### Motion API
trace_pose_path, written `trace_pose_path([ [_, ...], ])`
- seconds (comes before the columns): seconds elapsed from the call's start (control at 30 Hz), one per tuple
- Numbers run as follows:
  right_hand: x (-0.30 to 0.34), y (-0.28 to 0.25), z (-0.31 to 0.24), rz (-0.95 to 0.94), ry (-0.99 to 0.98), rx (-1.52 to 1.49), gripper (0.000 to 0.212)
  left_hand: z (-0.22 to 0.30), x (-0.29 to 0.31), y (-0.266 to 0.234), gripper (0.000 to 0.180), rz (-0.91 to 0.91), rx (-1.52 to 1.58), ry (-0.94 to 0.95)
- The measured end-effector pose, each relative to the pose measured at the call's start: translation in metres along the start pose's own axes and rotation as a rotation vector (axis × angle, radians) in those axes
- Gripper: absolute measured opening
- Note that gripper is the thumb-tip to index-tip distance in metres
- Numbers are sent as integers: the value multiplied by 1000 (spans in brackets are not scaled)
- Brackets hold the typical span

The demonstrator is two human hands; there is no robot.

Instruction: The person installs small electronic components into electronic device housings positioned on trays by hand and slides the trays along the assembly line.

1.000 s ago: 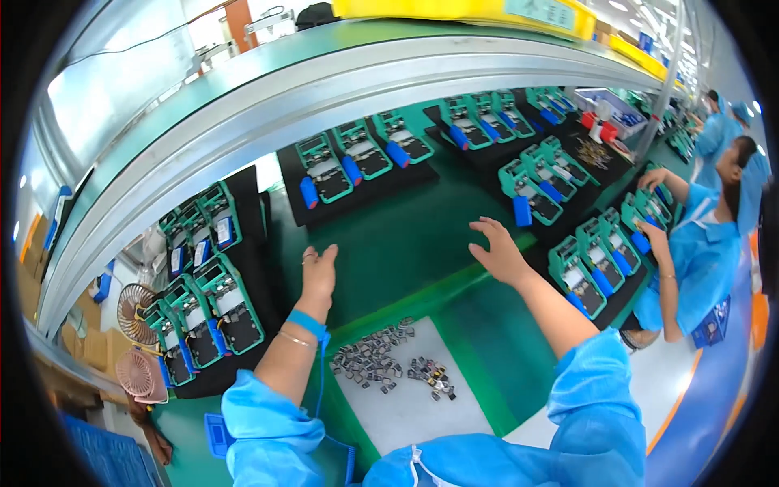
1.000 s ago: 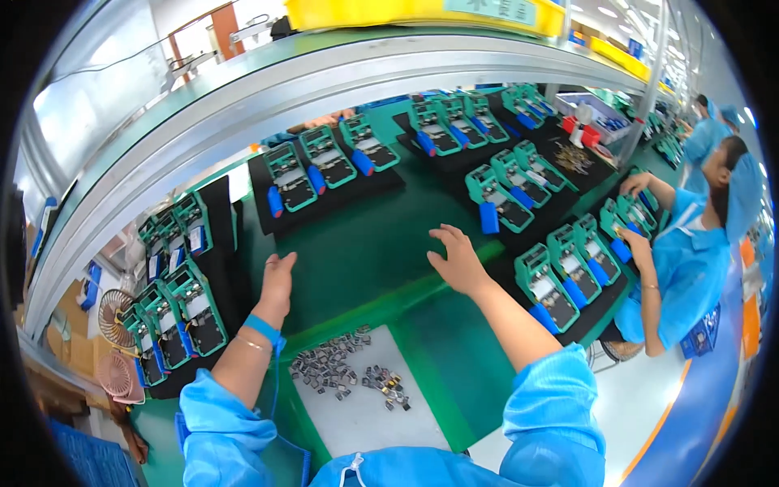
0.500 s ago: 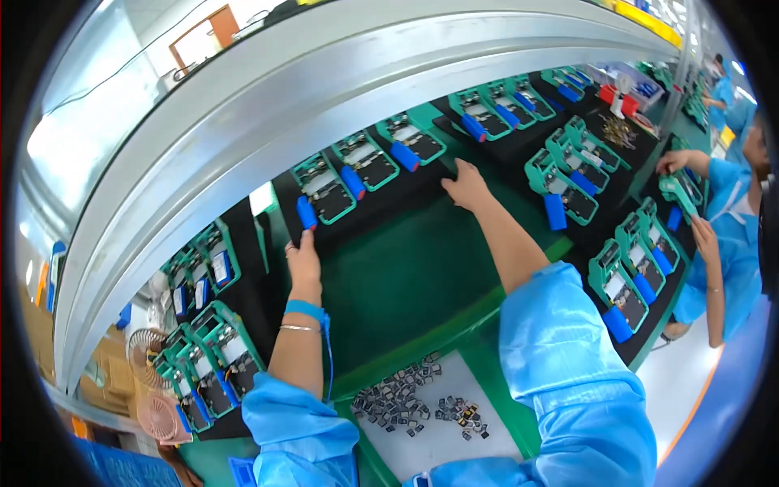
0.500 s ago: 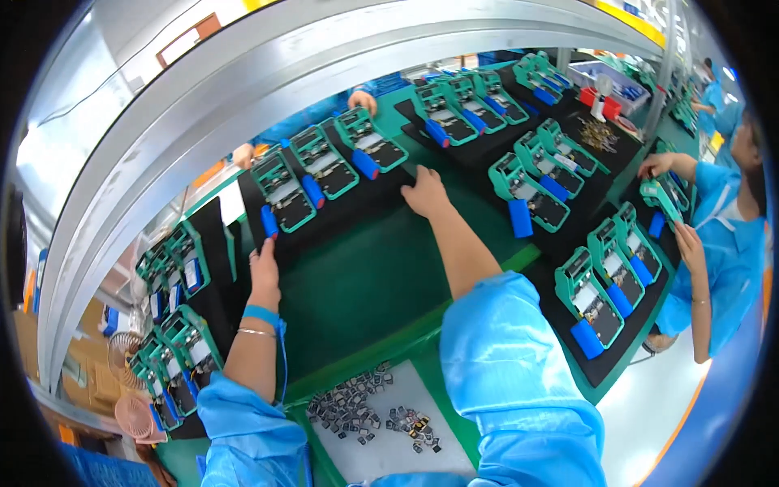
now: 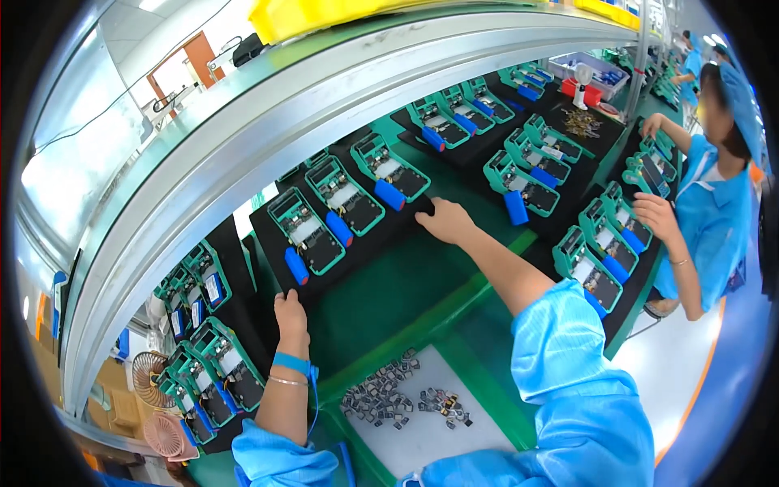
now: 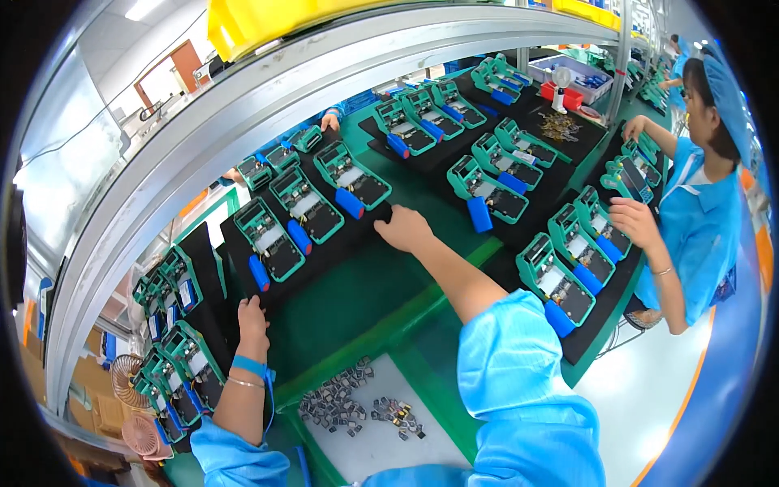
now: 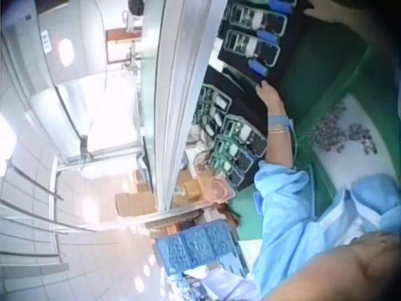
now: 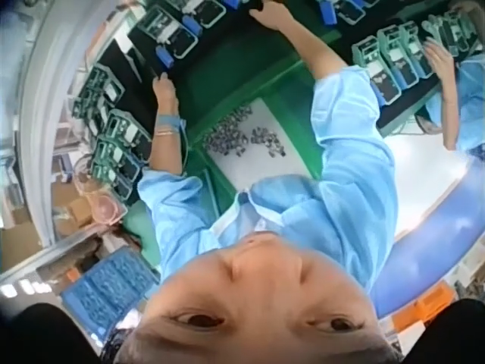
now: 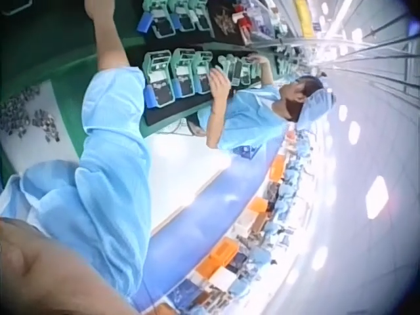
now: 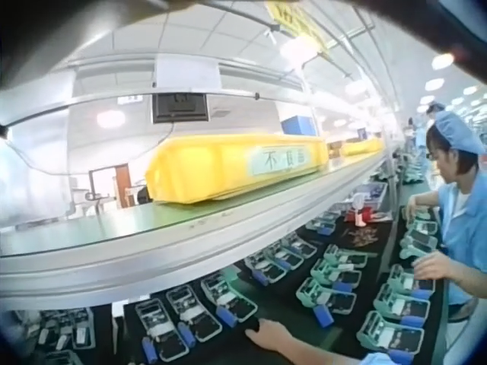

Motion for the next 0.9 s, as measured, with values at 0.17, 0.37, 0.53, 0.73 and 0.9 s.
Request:
trace_pose_path([
  [0.17, 92, -24, 3, -14, -22, -2, 63, -14, 97, -35, 55, -68, 22, -126],
  [0.37, 174, -53, 25, 55, 2, -84, 65, -29, 181, -61, 60, -75, -10, -132],
  [0.53, 214, -76, 42, 115, 10, -115, 58, -29, 230, -64, 59, -178, 77, -163],
  [0.73, 277, -74, -18, 288, -236, -97, 39, -37, 225, -79, 32, -202, 256, -100],
  [0.9, 313, -16, -66, -86, -502, -188, 6, 11, 236, -85, 54, -46, 14, 447],
])
Point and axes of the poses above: each hand's wrist, its own x-axis away from the middle knuckle, its own y-axis out of the palm, z = x × y, the point moved 9 cm from there along -x, towards the middle knuckle, and after that the axes turned 2 degrees about -x, right-handed, at the moved point
